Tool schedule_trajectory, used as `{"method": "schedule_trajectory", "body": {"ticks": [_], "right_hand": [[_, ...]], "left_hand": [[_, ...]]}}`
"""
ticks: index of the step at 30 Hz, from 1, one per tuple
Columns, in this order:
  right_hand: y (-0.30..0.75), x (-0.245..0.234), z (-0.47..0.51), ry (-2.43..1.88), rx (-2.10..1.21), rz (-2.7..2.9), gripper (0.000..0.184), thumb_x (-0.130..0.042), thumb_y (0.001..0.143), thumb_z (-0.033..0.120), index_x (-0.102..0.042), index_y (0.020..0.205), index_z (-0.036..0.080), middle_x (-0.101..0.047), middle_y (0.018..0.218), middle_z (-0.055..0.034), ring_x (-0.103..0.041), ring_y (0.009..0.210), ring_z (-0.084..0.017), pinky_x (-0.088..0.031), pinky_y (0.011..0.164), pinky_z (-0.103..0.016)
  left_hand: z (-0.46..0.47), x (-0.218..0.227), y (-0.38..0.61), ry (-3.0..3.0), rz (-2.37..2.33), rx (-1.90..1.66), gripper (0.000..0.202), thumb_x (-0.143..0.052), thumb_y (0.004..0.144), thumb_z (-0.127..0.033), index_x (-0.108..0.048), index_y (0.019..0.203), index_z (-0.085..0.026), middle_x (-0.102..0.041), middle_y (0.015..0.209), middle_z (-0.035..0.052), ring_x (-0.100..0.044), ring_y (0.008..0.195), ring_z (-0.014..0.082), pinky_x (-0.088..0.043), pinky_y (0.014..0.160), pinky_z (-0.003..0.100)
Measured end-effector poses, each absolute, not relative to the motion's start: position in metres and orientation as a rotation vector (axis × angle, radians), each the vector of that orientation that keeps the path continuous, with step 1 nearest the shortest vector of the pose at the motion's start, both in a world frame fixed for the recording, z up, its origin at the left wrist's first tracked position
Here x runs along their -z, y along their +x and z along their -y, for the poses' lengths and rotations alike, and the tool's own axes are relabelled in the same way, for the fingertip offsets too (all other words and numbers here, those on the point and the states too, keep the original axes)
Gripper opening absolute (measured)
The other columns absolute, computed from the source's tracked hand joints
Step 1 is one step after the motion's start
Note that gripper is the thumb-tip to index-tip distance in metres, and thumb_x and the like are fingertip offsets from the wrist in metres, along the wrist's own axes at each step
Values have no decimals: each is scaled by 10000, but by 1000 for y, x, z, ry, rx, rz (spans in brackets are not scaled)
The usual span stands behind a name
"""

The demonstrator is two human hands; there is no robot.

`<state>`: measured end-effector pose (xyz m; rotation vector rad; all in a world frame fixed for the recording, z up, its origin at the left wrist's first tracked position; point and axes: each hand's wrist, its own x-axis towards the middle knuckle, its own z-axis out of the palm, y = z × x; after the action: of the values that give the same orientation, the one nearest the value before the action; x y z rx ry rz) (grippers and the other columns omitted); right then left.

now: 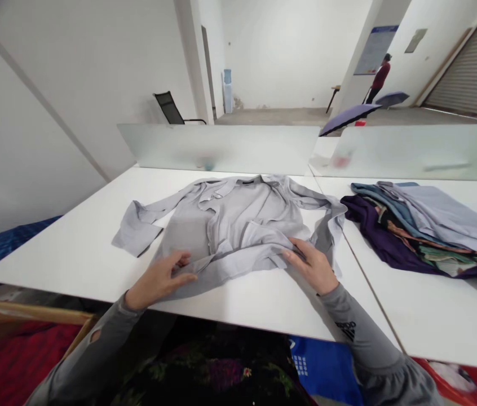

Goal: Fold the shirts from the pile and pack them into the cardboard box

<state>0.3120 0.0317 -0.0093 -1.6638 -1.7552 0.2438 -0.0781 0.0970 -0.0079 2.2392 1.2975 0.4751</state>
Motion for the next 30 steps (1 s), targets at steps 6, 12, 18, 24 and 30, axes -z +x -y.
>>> {"method": "schedule_trajectory", "body": {"ticks": [6,12,18,24,30], "right_hand": [[305,11,-27,-1649,-285,1722,468,-638,783,502,-665,1117,175,-718,960,-68,-670,861,-252,-546,796,-360],[303,-23,4,-1165,-586,2140,271,-446,955,335,-674,896,200,-676,989,-90,-630,927,-199,-504,854,-339],[306,-15,39,-1251,-604,2249,295,-414,962,242,-670,1106,219,-669,1123,-101,-620,1068,-204,-498,937,-349],[342,22,45,-1759,51,1812,397,-423,867,188,-617,1211,232,-652,1162,-86,-660,1001,-213,-547,891,-362],[348,42,30,-1755,204,1934,347,-478,857,248,-674,1135,179,-599,1267,-142,-589,1138,-287,-510,951,-441]], "left_hand": [[-89,12,-59,2397,-1254,-455,342,-554,859,-321,-562,1173,-184,-646,1122,82,-598,1033,250,-460,907,378],[-77,-16,-76,2436,-797,-316,281,-421,962,-347,-655,982,-191,-649,916,37,-601,864,165,-461,808,282],[-60,-15,-81,2427,-700,-254,291,-534,914,-437,-618,1075,-210,-643,1027,35,-602,934,168,-476,838,271],[-79,11,-99,2632,-1398,-583,288,-437,947,-371,-571,1113,-178,-598,1121,104,-573,1045,251,-469,911,385],[-94,44,-125,2777,-1888,-358,389,-434,926,-426,-558,1129,-118,-600,1029,150,-563,981,305,-479,840,414]]}}
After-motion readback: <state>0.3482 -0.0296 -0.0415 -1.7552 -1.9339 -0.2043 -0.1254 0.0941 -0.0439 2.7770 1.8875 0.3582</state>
